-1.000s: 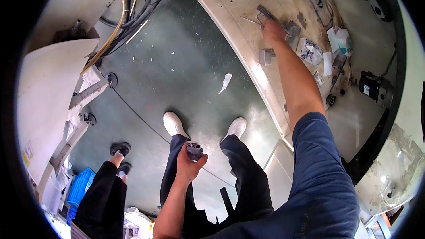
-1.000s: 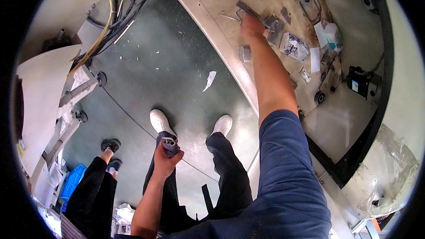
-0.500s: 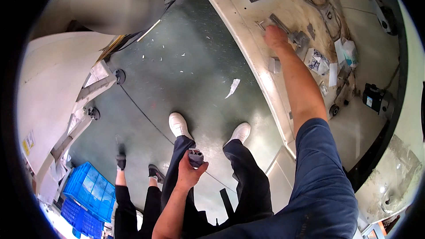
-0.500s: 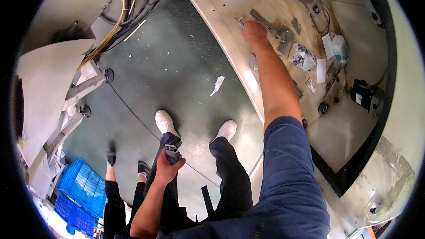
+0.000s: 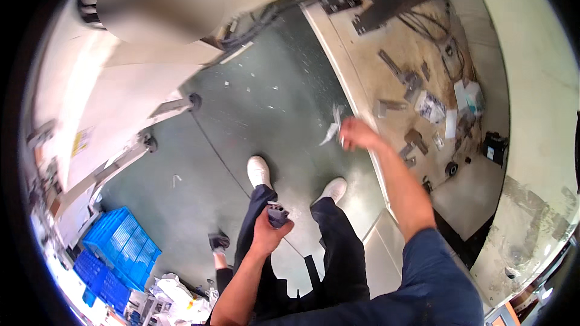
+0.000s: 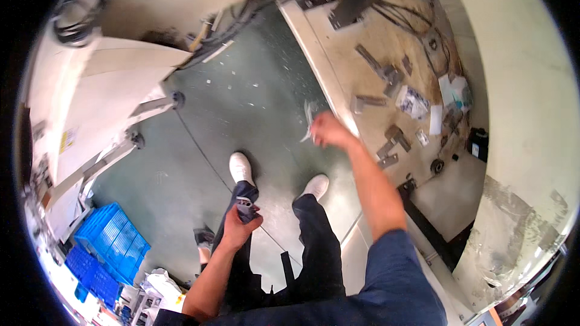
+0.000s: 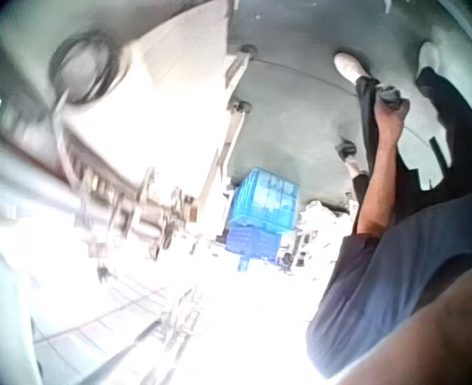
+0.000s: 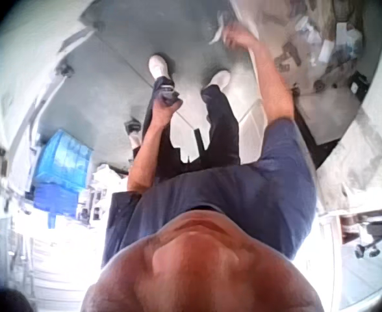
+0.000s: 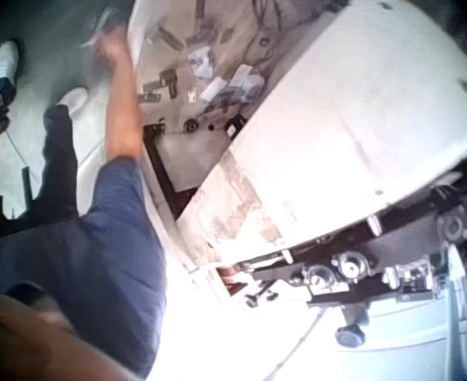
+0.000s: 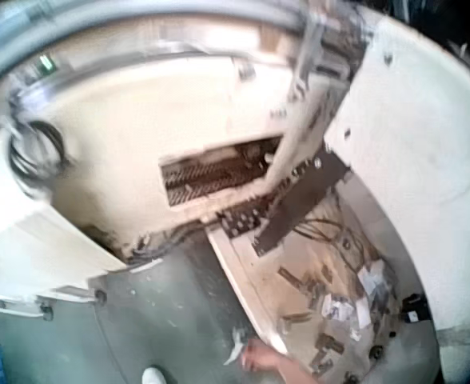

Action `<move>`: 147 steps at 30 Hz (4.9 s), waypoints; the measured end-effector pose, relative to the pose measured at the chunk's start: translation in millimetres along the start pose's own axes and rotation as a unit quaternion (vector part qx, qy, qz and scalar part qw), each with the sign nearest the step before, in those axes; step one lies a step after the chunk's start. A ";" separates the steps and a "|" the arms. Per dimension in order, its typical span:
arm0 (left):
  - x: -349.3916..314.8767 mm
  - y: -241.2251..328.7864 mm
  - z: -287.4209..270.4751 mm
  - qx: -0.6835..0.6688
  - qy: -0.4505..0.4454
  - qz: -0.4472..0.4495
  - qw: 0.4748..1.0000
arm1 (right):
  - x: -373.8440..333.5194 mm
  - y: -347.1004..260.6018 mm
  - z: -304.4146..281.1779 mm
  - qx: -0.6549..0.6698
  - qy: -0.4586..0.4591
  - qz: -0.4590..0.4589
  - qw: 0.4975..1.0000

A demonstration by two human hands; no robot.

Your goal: The person picks up a small purple component and a metal rod, then inserts the rod into the component. They walk to a machine, squat to connect a hose to the component, and then stand up to place the component into a cloth bag on a table.

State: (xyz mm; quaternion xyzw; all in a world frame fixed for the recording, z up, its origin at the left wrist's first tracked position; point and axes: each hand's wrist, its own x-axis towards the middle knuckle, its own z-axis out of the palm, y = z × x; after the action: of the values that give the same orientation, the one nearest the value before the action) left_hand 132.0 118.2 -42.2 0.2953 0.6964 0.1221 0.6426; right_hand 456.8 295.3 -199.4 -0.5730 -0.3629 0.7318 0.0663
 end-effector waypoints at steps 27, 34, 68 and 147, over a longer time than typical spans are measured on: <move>-419.9 115.7 -162.8 -0.220 0.252 0.291 0.896 | -440.7 -339.4 360.3 -0.124 -0.222 -0.238 0.938; -479.0 79.5 -254.0 -0.137 0.462 0.326 0.814 | -493.4 -418.0 501.2 -0.079 -0.225 -0.356 0.904; -572.3 -14.7 -494.2 -0.488 0.236 0.368 0.756 | -392.3 -525.3 852.1 -0.168 -0.529 -0.311 0.772; -860.4 -613.8 -819.1 -0.589 0.673 0.273 0.354 | -531.5 -241.3 1733.4 -0.349 -0.797 -0.209 0.447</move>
State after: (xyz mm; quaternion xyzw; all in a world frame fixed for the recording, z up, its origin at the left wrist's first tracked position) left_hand -816.4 -687.6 446.8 -0.1660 0.5264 0.8278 -0.1003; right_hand -979.5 -590.5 505.8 0.3796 -0.5905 0.6429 -0.3064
